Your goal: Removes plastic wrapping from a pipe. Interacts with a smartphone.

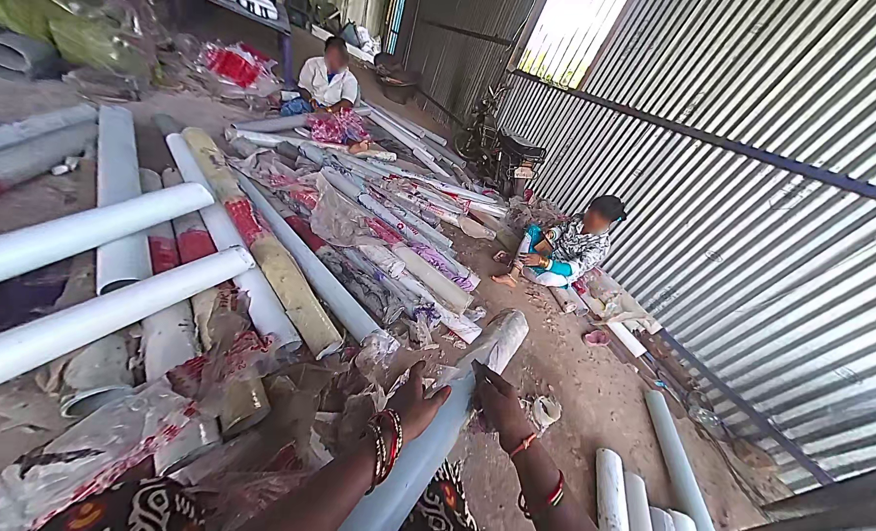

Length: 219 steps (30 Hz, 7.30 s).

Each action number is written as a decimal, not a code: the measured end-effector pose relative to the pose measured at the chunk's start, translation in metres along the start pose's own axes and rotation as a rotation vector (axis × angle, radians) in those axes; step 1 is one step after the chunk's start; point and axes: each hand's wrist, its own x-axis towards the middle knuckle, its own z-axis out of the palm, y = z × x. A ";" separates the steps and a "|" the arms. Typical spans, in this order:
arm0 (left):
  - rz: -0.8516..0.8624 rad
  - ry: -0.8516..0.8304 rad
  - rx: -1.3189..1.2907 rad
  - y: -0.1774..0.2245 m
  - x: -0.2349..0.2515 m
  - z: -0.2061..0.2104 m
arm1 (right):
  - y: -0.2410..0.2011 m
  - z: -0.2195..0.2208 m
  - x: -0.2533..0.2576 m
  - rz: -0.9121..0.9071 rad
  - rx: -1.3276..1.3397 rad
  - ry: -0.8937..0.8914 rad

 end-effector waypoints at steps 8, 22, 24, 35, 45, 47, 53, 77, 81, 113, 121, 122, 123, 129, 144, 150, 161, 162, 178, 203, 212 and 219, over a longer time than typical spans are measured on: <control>0.252 0.350 -0.186 -0.006 -0.001 -0.003 | 0.041 0.012 -0.015 -0.102 0.438 0.247; 0.057 0.349 -0.152 -0.025 0.024 -0.007 | 0.009 -0.014 -0.058 -0.212 -0.973 0.160; 0.030 0.254 -0.106 -0.021 0.020 -0.006 | -0.002 -0.013 -0.058 -0.092 -1.038 0.069; 0.037 -0.105 0.150 -0.009 0.010 -0.011 | -0.039 -0.003 -0.044 0.099 -1.228 -0.093; 0.043 -0.113 0.213 -0.001 0.000 -0.008 | -0.041 -0.011 0.011 -0.004 -1.106 -0.041; 0.053 -0.089 0.165 -0.003 0.000 -0.008 | -0.040 -0.046 0.039 -0.147 -0.902 -0.173; 0.039 -0.037 0.044 -0.008 0.004 -0.008 | -0.040 -0.070 0.023 -0.215 -0.868 -0.287; 0.038 -0.074 0.096 -0.006 0.000 -0.004 | -0.057 -0.001 -0.037 0.174 -1.310 -0.092; 0.014 -0.067 0.113 -0.004 -0.002 -0.002 | -0.056 -0.005 -0.008 0.131 -1.276 -0.041; 0.011 -0.050 0.062 -0.007 -0.001 -0.007 | -0.057 0.001 -0.034 0.196 -1.269 -0.072; 0.022 -0.049 0.047 -0.010 0.002 -0.009 | -0.025 -0.041 0.014 -0.016 -0.850 0.128; 0.029 -0.042 0.043 -0.011 0.002 -0.009 | -0.011 -0.047 0.018 -0.097 -0.661 0.152; 0.031 -0.041 0.032 -0.012 0.003 -0.009 | 0.000 -0.048 0.019 -0.141 -0.467 0.160; 0.038 -0.094 -0.152 -0.012 0.004 -0.006 | 0.012 -0.029 -0.001 0.048 0.165 0.127; 0.802 0.313 0.478 -0.008 -0.014 0.011 | 0.023 -0.037 -0.017 -0.242 -0.380 0.197; 0.907 0.310 0.463 -0.015 -0.009 0.013 | -0.006 -0.027 -0.018 -0.150 -0.770 0.174; 1.091 0.197 0.663 -0.017 -0.010 0.020 | -0.016 -0.025 0.020 -0.087 -0.800 0.027; 1.094 0.181 0.678 -0.018 -0.010 0.023 | -0.015 -0.025 0.022 -0.104 -0.798 0.018; 0.414 0.066 0.169 0.005 -0.018 0.008 | -0.019 -0.019 0.011 0.028 -0.871 0.009; 0.463 0.124 -0.039 0.000 -0.021 0.014 | -0.008 0.007 -0.002 0.074 -0.790 0.132; 0.423 0.103 -0.183 -0.002 -0.020 0.012 | -0.015 0.014 -0.016 0.066 -0.749 0.114; 0.439 0.093 -0.193 -0.004 -0.022 0.009 | -0.025 0.017 -0.004 0.110 -0.813 0.082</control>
